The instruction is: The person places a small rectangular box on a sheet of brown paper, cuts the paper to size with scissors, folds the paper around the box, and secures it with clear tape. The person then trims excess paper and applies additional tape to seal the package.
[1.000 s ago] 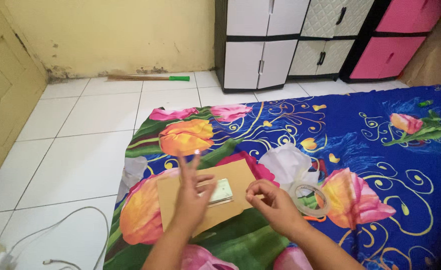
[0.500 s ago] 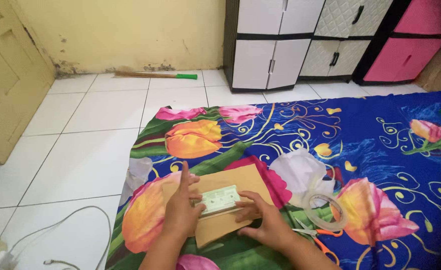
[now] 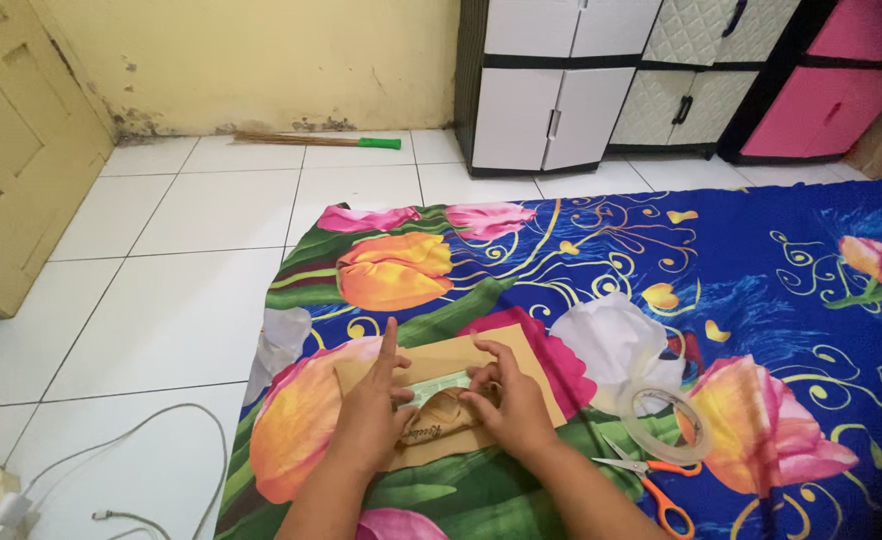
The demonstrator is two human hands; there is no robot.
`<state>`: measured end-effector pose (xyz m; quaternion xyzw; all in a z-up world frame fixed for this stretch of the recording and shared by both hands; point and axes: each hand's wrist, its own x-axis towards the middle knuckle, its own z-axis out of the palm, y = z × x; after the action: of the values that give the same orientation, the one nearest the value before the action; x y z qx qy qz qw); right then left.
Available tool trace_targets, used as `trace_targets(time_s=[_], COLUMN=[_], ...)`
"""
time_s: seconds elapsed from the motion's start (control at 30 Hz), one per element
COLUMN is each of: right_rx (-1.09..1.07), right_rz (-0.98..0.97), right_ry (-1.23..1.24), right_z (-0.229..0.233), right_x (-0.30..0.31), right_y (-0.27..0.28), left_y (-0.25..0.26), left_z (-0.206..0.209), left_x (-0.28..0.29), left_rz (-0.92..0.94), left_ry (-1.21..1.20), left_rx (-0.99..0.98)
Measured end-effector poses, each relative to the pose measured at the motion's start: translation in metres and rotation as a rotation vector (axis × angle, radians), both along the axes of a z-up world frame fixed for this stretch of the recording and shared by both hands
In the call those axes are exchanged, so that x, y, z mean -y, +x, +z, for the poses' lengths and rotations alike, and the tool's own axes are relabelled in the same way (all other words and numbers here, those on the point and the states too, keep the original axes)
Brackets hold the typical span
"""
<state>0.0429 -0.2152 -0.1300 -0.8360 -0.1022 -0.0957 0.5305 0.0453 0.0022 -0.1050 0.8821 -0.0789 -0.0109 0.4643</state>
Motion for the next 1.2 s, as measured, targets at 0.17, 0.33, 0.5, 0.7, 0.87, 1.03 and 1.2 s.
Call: trace_targets(time_s=[0.17,0.33,0.5,0.7,0.87,1.03,1.2], right_rx=[0.159,0.238,-0.048,-0.087,-0.157,-0.270,-0.227], right_rz=[-0.106,-0.090,-0.067,-0.028,0.013,-0.011,0.008], right_ry=[-0.165,-0.239,-0.139,-0.140,-0.157,-0.173,-0.089], right_z=[-0.006,0.000,0.008,0.003,0.006,0.011,0.009], right_x=[-0.008,-0.012,-0.008,-0.004,0.001,0.001,0.002], right_y=[0.000,0.007,0.017,0.026,0.031,0.035,0.039], left_y=[0.000,0.006,0.006,-0.001,-0.009,-0.006,-0.017], left_z=[0.001,-0.010,-0.018,-0.003,0.007,0.000,-0.021], left_x=[-0.002,-0.004,-0.005,0.006,0.014,0.014,0.031], left_rz=[-0.026,-0.036,0.033,0.153,0.155,0.164,-0.009], left_ry=[0.044,0.028,-0.027,-0.001,-0.035,0.054,0.136], left_rx=[0.013,0.011,0.086,-0.055,0.131,0.326,0.369])
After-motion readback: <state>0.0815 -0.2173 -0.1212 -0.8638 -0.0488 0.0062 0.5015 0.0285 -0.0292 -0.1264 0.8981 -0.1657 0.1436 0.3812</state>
